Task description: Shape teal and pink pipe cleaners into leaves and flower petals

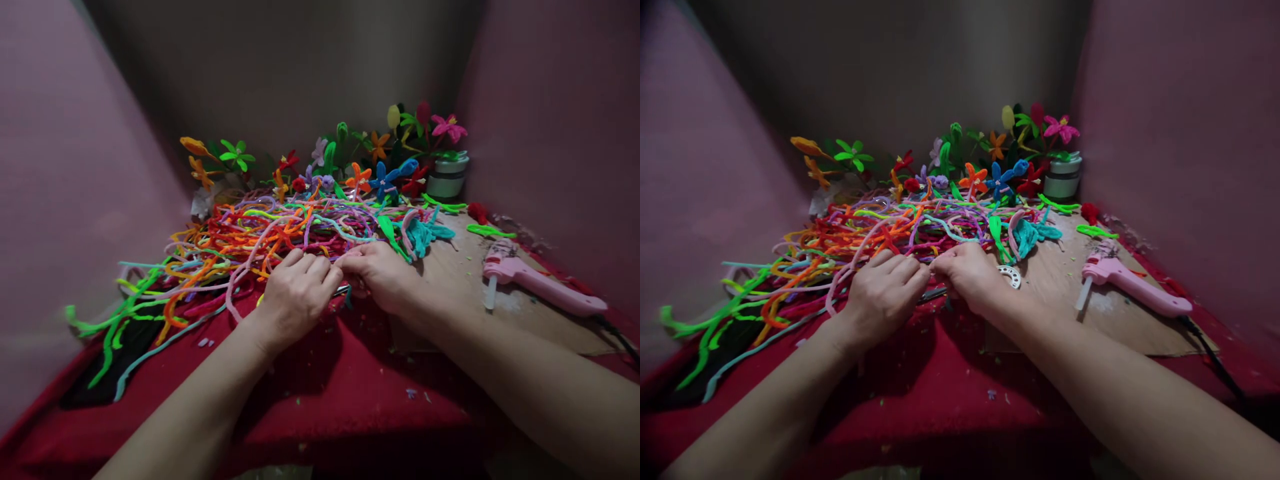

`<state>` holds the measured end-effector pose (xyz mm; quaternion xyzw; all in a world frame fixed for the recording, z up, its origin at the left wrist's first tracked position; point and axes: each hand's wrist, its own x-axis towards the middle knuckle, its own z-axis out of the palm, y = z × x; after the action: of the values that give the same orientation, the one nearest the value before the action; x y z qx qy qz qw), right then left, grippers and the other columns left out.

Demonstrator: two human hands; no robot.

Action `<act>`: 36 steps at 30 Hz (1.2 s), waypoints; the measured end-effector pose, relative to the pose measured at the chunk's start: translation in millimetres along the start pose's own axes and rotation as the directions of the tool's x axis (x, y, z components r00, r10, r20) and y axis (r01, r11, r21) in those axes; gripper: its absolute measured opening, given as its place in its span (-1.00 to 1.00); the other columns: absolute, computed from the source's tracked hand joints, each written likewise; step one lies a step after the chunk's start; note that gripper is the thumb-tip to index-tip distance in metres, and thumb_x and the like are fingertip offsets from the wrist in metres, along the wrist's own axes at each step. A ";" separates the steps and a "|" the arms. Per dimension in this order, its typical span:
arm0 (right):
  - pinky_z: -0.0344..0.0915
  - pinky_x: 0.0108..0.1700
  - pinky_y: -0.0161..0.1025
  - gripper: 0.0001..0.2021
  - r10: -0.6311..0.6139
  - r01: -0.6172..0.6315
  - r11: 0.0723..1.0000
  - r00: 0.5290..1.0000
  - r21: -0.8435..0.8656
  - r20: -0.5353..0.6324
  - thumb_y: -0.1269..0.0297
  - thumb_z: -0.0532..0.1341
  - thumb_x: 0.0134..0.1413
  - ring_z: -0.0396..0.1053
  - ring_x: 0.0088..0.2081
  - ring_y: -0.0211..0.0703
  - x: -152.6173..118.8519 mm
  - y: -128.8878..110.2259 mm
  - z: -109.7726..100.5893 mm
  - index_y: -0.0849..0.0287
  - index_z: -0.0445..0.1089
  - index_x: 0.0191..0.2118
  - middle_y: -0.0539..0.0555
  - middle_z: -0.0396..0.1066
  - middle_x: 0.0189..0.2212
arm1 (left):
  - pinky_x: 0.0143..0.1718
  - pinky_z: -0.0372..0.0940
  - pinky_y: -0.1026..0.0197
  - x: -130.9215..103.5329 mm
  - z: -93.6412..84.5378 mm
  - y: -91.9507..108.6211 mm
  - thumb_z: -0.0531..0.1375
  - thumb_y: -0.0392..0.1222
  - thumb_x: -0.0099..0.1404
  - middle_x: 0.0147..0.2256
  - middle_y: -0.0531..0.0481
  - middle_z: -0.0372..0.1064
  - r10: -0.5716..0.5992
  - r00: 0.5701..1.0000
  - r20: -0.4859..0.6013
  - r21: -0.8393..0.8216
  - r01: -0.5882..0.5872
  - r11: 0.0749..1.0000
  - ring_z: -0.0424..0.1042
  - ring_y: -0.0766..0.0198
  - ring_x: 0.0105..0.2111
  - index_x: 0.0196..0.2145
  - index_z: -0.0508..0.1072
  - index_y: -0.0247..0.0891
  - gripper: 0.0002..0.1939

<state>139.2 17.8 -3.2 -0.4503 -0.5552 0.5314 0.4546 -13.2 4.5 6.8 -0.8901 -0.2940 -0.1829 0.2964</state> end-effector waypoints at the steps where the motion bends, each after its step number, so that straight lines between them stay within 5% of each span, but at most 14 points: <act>1: -0.11 -0.62 -0.32 -0.82 0.104 -0.111 0.986 0.992 0.127 0.065 0.40 0.16 -0.25 -0.03 -0.69 -0.38 2.0 -0.2 -1.5 0.18 0.14 -0.70 -0.10 0.07 -0.76 | -0.36 0.10 0.15 -0.6 -0.1 -0.9 -0.02 -0.29 0.28 -0.50 -0.05 0.33 0.027 1.000 -0.003 0.015 -0.027 1.000 0.27 0.24 -0.46 -0.37 0.43 -0.27 -0.77; 3: -0.15 -0.65 -0.34 -0.84 0.179 -0.220 0.931 0.970 0.291 0.161 0.40 0.19 -0.30 -0.03 -0.69 -0.40 5.1 -0.7 -4.2 0.20 0.16 -0.69 -0.10 0.10 -0.75 | -0.32 0.13 0.15 -0.3 0.0 -3.8 0.00 -0.28 0.28 -0.47 -0.06 0.35 -0.031 0.999 -0.022 -0.059 0.030 0.998 0.30 0.24 -0.42 -0.35 0.43 -0.26 -0.79; 6: -0.13 -0.65 -0.35 -0.85 0.043 -0.088 0.948 0.987 0.305 0.152 0.35 0.21 -0.24 -0.01 -0.69 -0.41 6.0 -2.4 -6.8 0.22 0.22 -0.65 -0.10 0.11 -0.74 | -0.26 0.20 0.17 2.3 0.3 -10.6 0.08 -0.29 0.22 -0.33 -0.08 0.37 -0.364 0.931 -0.039 -0.434 0.312 0.845 0.34 0.23 -0.30 -0.31 0.45 -0.26 -0.85; 9: -0.08 -0.62 -0.37 -0.86 -0.136 0.119 0.977 0.987 0.175 0.089 0.30 0.19 -0.14 0.01 -0.67 -0.42 3.6 -5.9 -7.6 0.24 0.29 -0.57 -0.11 0.13 -0.72 | -0.31 0.27 0.23 4.3 -0.5 -19.0 0.15 -0.28 0.15 -0.27 -0.07 0.40 -0.662 0.719 0.212 -0.829 0.491 0.267 0.38 0.27 -0.32 -0.24 0.43 -0.27 -0.81; 11: -0.03 -0.59 -0.38 -0.89 -0.222 0.217 0.972 0.973 0.088 0.062 0.31 0.18 -0.09 0.06 -0.63 -0.42 1.5 -8.6 -7.3 0.25 0.33 -0.51 -0.10 0.18 -0.68 | -0.43 0.29 0.28 4.5 -0.5 -23.5 0.17 -0.25 0.14 -0.35 -0.07 0.43 -0.616 0.620 0.485 -0.854 0.487 -0.182 0.39 0.32 -0.44 -0.25 0.43 -0.32 -0.80; 13: 0.05 -0.54 -0.39 -0.90 -0.304 0.303 0.953 0.950 0.019 0.076 0.33 0.16 -0.05 0.13 -0.59 -0.40 -0.4 -10.3 -6.7 0.24 0.34 -0.48 -0.08 0.24 -0.64 | -0.54 0.28 0.32 4.2 1.0 -26.1 0.17 -0.25 0.13 -0.44 -0.07 0.43 -0.434 0.611 0.662 -0.743 0.462 -0.485 0.38 0.35 -0.53 -0.29 0.44 -0.38 -0.82; 15: 0.14 -0.48 -0.38 -0.92 -0.376 0.381 0.924 0.919 -0.022 0.118 0.36 0.15 -0.02 0.22 -0.53 -0.37 -2.0 -10.9 -5.9 0.23 0.34 -0.46 -0.05 0.30 -0.60 | -0.62 0.26 0.34 3.8 3.8 -26.5 0.15 -0.29 0.14 -0.51 -0.06 0.42 -0.250 0.621 0.743 -0.604 0.461 -0.650 0.36 0.36 -0.61 -0.36 0.44 -0.41 -0.87; 18: 0.22 -0.40 -0.35 -0.92 -0.424 0.436 0.899 0.889 -0.034 0.171 0.40 0.12 0.02 0.30 -0.47 -0.32 -4.3 -10.3 -4.6 0.23 0.33 -0.43 -0.02 0.35 -0.54 | -0.69 0.28 0.32 2.8 7.3 -24.3 0.10 -0.32 0.17 -0.55 -0.07 0.42 -0.043 0.608 0.793 -0.421 0.494 -0.761 0.36 0.33 -0.66 -0.38 0.42 -0.39 -0.88; 21: 0.24 -0.38 -0.34 -0.91 -0.458 0.475 0.876 0.874 -0.087 0.164 0.44 0.10 0.05 0.31 -0.46 -0.32 -6.1 -9.5 -3.8 0.23 0.32 -0.43 -0.02 0.34 -0.54 | -0.68 0.33 0.27 0.8 7.7 -21.0 0.05 -0.24 0.23 -0.56 -0.10 0.42 0.083 0.640 0.764 -0.355 0.524 -0.774 0.40 0.28 -0.64 -0.34 0.42 -0.40 -0.80; 25: 0.25 -0.32 -0.33 -0.90 -0.545 0.557 0.801 0.830 -0.218 0.116 0.46 0.11 0.04 0.32 -0.38 -0.30 -7.0 -9.3 -4.2 0.22 0.35 -0.43 0.00 0.36 -0.49 | -0.74 0.22 0.37 -1.5 2.7 -19.5 0.09 -0.19 0.21 -0.67 0.02 0.28 0.075 0.716 0.694 -0.396 0.467 -0.791 0.24 0.41 -0.73 -0.36 0.43 -0.44 -0.77; 28: 0.25 -0.31 -0.33 -0.89 -0.578 0.582 0.762 0.809 -0.284 0.107 0.46 0.11 0.04 0.32 -0.37 -0.29 -7.5 -10.0 -4.6 0.23 0.36 -0.43 0.02 0.38 -0.46 | -0.76 0.08 0.45 -1.7 -3.6 -21.3 0.14 -0.18 0.18 -0.67 0.09 0.21 0.046 0.704 0.709 -0.437 0.489 -0.755 0.14 0.50 -0.74 -0.38 0.41 -0.39 -0.82; 30: 0.24 -0.32 -0.33 -0.89 -0.582 0.578 0.750 0.808 -0.320 0.094 0.45 0.11 0.02 0.32 -0.39 -0.29 -7.8 -10.2 -4.4 0.24 0.37 -0.44 0.03 0.39 -0.47 | -0.77 0.02 0.47 -0.7 -8.2 -22.2 0.14 -0.16 0.18 -0.65 0.09 0.23 -0.004 0.670 0.742 -0.510 0.561 -0.652 0.13 0.50 -0.74 -0.40 0.39 -0.35 -0.83; 33: 0.22 -0.37 -0.33 -0.90 -0.529 0.511 0.786 0.847 -0.348 0.049 0.44 0.13 -0.03 0.31 -0.43 -0.29 -6.9 -8.9 -3.7 0.24 0.38 -0.47 0.02 0.39 -0.51 | -0.72 0.07 0.42 1.3 -11.9 -20.5 0.12 -0.13 0.20 -0.57 0.03 0.34 -0.167 0.662 0.730 -0.680 0.681 -0.273 0.25 0.43 -0.67 -0.40 0.36 -0.31 -0.82; 36: 0.15 -0.52 -0.35 -0.89 -0.293 0.275 0.924 0.956 -0.265 -0.030 0.40 0.15 -0.11 0.20 -0.58 -0.34 -3.1 -5.7 -3.5 0.23 0.35 -0.57 -0.04 0.27 -0.65 | -0.53 0.21 0.32 0.3 -8.2 -14.4 0.04 -0.20 0.24 -0.52 -0.02 0.38 -0.355 0.796 0.490 -0.657 0.605 0.451 0.35 0.34 -0.54 -0.38 0.37 -0.31 -0.83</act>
<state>143.1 15.2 2.5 -0.4385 -0.6627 0.3675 0.4833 -23.3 8.8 19.2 -0.8197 -0.4629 -0.2409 -0.2363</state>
